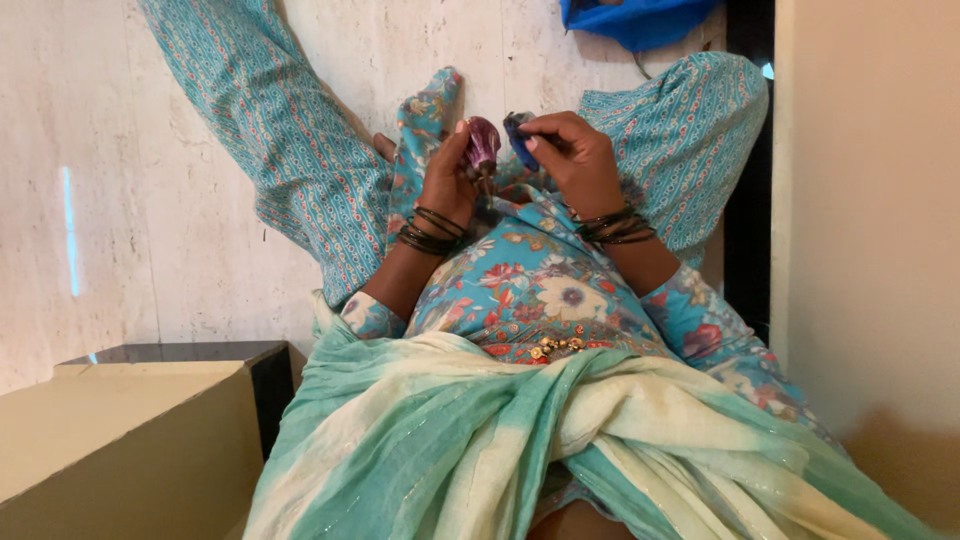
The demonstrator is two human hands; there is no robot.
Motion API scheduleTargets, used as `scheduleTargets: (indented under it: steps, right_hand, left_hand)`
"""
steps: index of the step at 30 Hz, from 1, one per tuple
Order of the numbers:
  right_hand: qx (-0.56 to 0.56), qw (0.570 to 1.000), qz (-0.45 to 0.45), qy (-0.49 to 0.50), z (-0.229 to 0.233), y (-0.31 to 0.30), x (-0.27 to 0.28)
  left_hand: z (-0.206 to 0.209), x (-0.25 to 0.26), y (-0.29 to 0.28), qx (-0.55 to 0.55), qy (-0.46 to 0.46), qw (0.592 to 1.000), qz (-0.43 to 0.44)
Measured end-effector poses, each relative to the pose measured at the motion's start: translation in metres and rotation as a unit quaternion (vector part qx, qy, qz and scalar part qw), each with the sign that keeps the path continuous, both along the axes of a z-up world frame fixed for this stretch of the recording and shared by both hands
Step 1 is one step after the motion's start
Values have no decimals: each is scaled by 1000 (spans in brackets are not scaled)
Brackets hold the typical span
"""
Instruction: The person sits on the floor and peels small purple eggplants and potatoes using a small knife. They hold the vegetables in one hand and carefully remove the skin with the other, placing the peeled items on the floor.
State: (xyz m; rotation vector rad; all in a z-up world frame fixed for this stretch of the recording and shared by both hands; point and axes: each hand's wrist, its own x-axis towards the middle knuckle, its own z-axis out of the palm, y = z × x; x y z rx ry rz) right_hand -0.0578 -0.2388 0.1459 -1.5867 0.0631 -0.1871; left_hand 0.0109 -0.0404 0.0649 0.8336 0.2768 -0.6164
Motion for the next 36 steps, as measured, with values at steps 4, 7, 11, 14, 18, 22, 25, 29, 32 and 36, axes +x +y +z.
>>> scheduleTargets:
  steps: [4, 7, 11, 14, 18, 22, 25, 29, 32, 36]
  right_hand:
    - [-88, 995, 12, -40, -13, 17, 8]
    - [-149, 987, 4, -64, -34, 30, 17]
    - [-209, 973, -5, -100, -67, 35, 41]
    - [-166, 984, 20, -64, -88, 25, 45]
    - [-82, 996, 14, 27, -109, 9, 43]
    - [-89, 994, -25, 55, -117, -1, 47]
    - [-110, 993, -20, 41, -113, 2, 49]
    - [-146, 988, 48, 0, -98, 12, 41]
    - [-208, 970, 98, -82, -89, 19, 41]
    - [-268, 943, 134, -148, -82, 26, 39]
  left_hand:
    - [-15, 0, -5, -85, 39, 996, -11]
    - [-35, 10, -3, -95, 61, 994, -7]
    - [-57, 20, 0, -70, 55, 996, 15]
    - [-66, 20, 4, -31, 23, 999, 16]
    - [-68, 15, 3, 50, -21, 997, -53]
    - [-69, 12, -10, 52, -52, 991, -108]
    - [-68, 11, -7, 71, -29, 991, -105]
    - [-73, 17, 3, 29, 9, 999, -20]
    - [-82, 22, 7, 0, 11, 1000, 27]
    - [-94, 22, 6, -31, 5, 999, 42]
